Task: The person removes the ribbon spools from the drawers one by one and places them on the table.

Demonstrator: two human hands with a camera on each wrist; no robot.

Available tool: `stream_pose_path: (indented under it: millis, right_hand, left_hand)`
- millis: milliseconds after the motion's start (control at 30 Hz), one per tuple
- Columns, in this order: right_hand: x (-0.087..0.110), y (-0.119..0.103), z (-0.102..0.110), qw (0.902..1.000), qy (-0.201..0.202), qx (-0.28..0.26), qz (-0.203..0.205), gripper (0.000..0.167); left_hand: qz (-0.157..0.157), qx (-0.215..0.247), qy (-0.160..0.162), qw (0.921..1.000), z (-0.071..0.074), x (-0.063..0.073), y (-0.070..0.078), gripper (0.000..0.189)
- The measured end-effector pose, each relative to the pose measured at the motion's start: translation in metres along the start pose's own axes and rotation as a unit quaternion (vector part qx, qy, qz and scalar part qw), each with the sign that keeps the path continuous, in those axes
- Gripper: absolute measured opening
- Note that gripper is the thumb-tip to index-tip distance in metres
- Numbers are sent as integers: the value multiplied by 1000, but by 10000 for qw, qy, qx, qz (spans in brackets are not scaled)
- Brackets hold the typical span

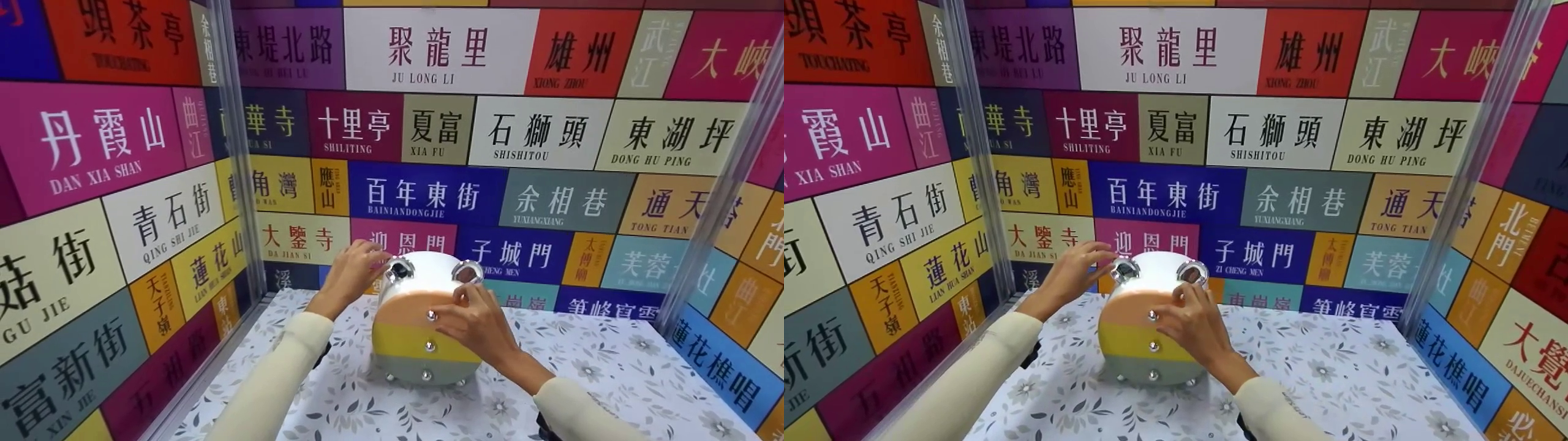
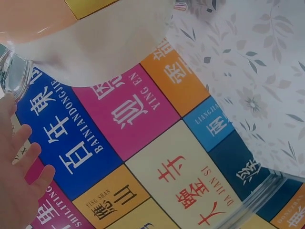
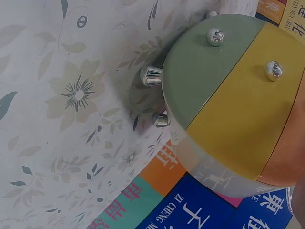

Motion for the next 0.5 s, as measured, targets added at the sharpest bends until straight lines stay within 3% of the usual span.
stream_pose_path:
  millis: [500]
  right_hand:
    - [-7, -5, -5, 9992, 254, 284, 88, 24]
  left_hand:
    - [-74, -22, 285, 9996, 3, -1, 1, 17]
Point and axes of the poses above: each hand's wrist, its own x-axis away from the middle knuckle, its own z-axis out of the back of the hand, y = z × x, the point moved 8 cm from there along -x, towards the middle knuckle, and after that the axes turned 4 degrees about -z, right-handed, at the moved point
